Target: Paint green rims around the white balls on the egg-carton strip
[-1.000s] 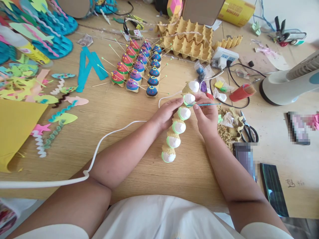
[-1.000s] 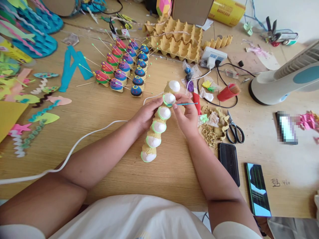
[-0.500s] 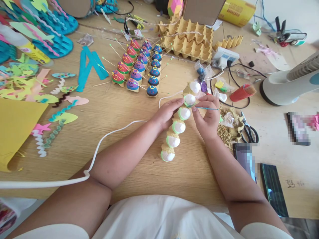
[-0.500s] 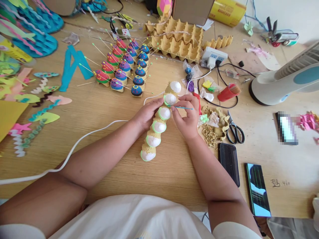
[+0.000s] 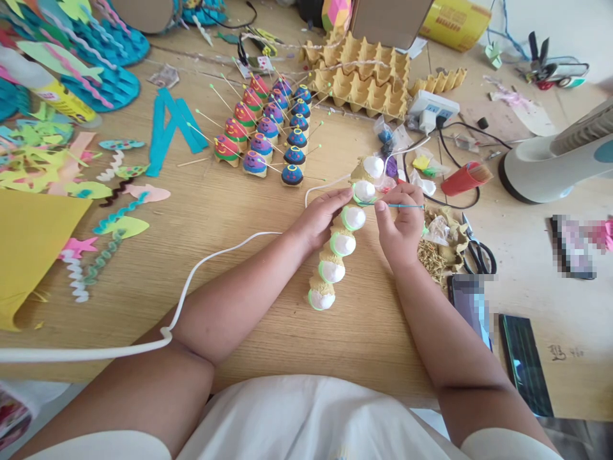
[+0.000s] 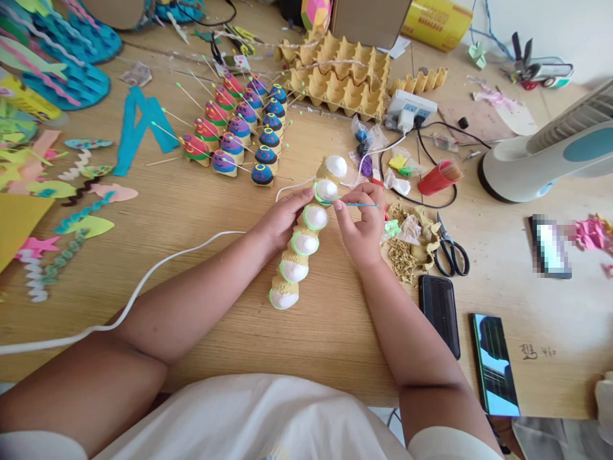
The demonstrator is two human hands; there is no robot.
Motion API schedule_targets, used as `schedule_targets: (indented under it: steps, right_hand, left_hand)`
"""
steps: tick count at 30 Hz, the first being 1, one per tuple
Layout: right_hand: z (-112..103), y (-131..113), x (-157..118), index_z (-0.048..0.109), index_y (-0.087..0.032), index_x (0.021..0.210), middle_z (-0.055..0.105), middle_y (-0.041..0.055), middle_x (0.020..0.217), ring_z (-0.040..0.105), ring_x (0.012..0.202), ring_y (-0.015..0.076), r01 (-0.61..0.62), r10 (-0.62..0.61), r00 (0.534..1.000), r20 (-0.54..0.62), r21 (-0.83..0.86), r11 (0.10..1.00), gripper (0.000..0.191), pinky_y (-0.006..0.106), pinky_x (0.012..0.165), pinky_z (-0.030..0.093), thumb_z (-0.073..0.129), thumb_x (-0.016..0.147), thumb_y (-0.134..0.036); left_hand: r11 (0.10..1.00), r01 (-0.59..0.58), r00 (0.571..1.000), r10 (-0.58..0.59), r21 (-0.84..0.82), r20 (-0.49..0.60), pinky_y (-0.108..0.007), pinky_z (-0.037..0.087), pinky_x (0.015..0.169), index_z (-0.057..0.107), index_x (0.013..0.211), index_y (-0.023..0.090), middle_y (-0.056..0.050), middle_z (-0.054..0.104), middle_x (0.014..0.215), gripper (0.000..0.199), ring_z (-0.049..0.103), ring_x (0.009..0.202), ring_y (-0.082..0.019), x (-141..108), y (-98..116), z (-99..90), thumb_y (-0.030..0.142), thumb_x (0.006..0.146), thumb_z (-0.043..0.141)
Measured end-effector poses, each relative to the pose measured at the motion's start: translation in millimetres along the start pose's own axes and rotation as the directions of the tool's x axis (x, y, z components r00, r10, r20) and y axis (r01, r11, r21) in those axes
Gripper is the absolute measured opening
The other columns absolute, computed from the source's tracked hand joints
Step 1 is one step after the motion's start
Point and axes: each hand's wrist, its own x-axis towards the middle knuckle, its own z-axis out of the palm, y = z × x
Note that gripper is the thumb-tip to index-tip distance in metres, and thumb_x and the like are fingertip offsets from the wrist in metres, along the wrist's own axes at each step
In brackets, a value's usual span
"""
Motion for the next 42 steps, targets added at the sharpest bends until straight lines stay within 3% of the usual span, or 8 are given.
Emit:
schedule_targets:
  steps: [5, 11, 17, 21, 27, 31, 37, 42]
  right_hand:
    - [1.3, -1.3, 0.3, 0.07, -0.027, 0.082, 0.06, 0.0021, 0.088, 0.063, 0.095, 0.0228, -0.037, 0.037, 0.999, 0.017, 0.029, 0.999, 0.038, 0.055, 0.107, 0.055, 0.069, 0.101, -0.06]
    - [3.8, 3.9, -1.2, 0.071, -0.028, 0.085, 0.062, 0.0006, 0.088, 0.062, 0.093, 0.0212, -0.047, 0.045, 0.999, 0.017, 0.099, 0.994, 0.035, 0.049, 0.099, 0.055, 0.069, 0.101, -0.059]
    - [4.6, 7.0, -1.7, 0.069, -0.028, 0.084, 0.061, 0.0006, 0.09, 0.061, 0.092, 0.0201, -0.076, 0.074, 0.997, 0.019, 0.142, 0.987, 0.033, 0.044, 0.096, 0.053, 0.07, 0.101, -0.055]
    - [5.5, 11.1, -2.8, 0.067, -0.027, 0.083, 0.061, 0.0001, 0.09, 0.061, 0.092, 0.0193, -0.118, 0.115, 0.993, 0.026, 0.203, 0.972, 0.034, 0.042, 0.097, 0.052, 0.07, 0.101, -0.055]
    - [8.2, 11.2, -2.6, 0.064, -0.027, 0.079, 0.059, -0.0013, 0.083, 0.059, 0.085, 0.0176, -0.194, 0.194, 0.98, 0.028, 0.282, 0.939, 0.043, 0.038, 0.088, 0.051, 0.073, 0.095, -0.065]
    - [10.8, 8.6, -0.3, 0.062, -0.026, 0.074, 0.059, -0.0011, 0.079, 0.06, 0.082, 0.0172, -0.204, 0.207, 0.978, 0.024, 0.32, 0.925, 0.049, 0.037, 0.082, 0.052, 0.074, 0.093, -0.07]
    - [12.5, 10.3, 0.8, 0.06, -0.026, 0.071, 0.057, -0.0009, 0.077, 0.06, 0.08, 0.0172, -0.191, 0.195, 0.98, 0.026, 0.363, 0.912, 0.053, 0.036, 0.076, 0.051, 0.076, 0.09, -0.072]
    - [11.3, 8.4, 1.0, 0.062, -0.025, 0.07, 0.057, -0.002, 0.074, 0.058, 0.078, 0.0161, -0.206, 0.209, 0.977, 0.034, 0.386, 0.899, 0.051, 0.035, 0.076, 0.05, 0.078, 0.089, -0.07]
  left_hand:
    - [0.998, 0.051, 0.998, -0.052, -0.024, -0.044, -0.031, 0.058, 0.064, 0.08, 0.097, 0.027, -0.003, 0.083, 0.08, 0.018, 0.08, 0.08, -0.025, -1.3, 1.8, 2.1, 0.044, 0.093, 0.084]
    - [0.991, 0.123, 0.992, -0.123, -0.054, 0.007, -0.035, 0.06, 0.064, 0.082, 0.11, 0.031, -0.004, 0.084, 0.08, 0.03, 0.081, 0.078, -0.027, -1.0, 1.9, 0.9, 0.055, 0.093, 0.081]
    - [0.999, 0.046, 0.998, -0.046, 0.0, -0.039, -0.035, 0.061, 0.071, 0.082, 0.093, 0.027, -0.005, 0.086, 0.088, 0.019, 0.082, 0.087, -0.028, -0.7, 1.8, 2.0, 0.045, 0.092, 0.083]
    - [0.994, 0.097, 0.994, -0.098, -0.041, -0.037, -0.035, 0.061, 0.067, 0.082, 0.102, 0.029, -0.004, 0.085, 0.084, 0.026, 0.082, 0.082, -0.028, 0.4, 0.4, 0.9, 0.052, 0.091, 0.083]
    - [0.995, 0.077, 0.997, -0.079, -0.07, -0.025, -0.026, 0.055, 0.058, 0.081, 0.102, 0.027, -0.001, 0.082, 0.079, 0.016, 0.076, 0.068, -0.018, 0.7, 0.0, -0.9, 0.041, 0.095, 0.08]
    - [0.989, 0.12, 0.993, -0.121, -0.085, -0.008, -0.028, 0.058, 0.062, 0.08, 0.113, 0.029, -0.001, 0.082, 0.08, 0.028, 0.079, 0.072, -0.02, 0.6, -0.5, -1.5, 0.049, 0.094, 0.081]
    - [0.995, 0.088, 0.995, -0.09, -0.041, -0.044, -0.036, 0.061, 0.067, 0.082, 0.103, 0.03, -0.003, 0.085, 0.084, 0.021, 0.081, 0.082, -0.029, 0.4, -0.6, -1.1, 0.046, 0.091, 0.084]
    - [0.993, 0.105, 0.994, -0.106, -0.059, -0.017, -0.034, 0.061, 0.066, 0.082, 0.109, 0.03, -0.003, 0.086, 0.09, 0.026, 0.081, 0.082, -0.027, 1.3, -1.1, -1.3, 0.05, 0.091, 0.083]
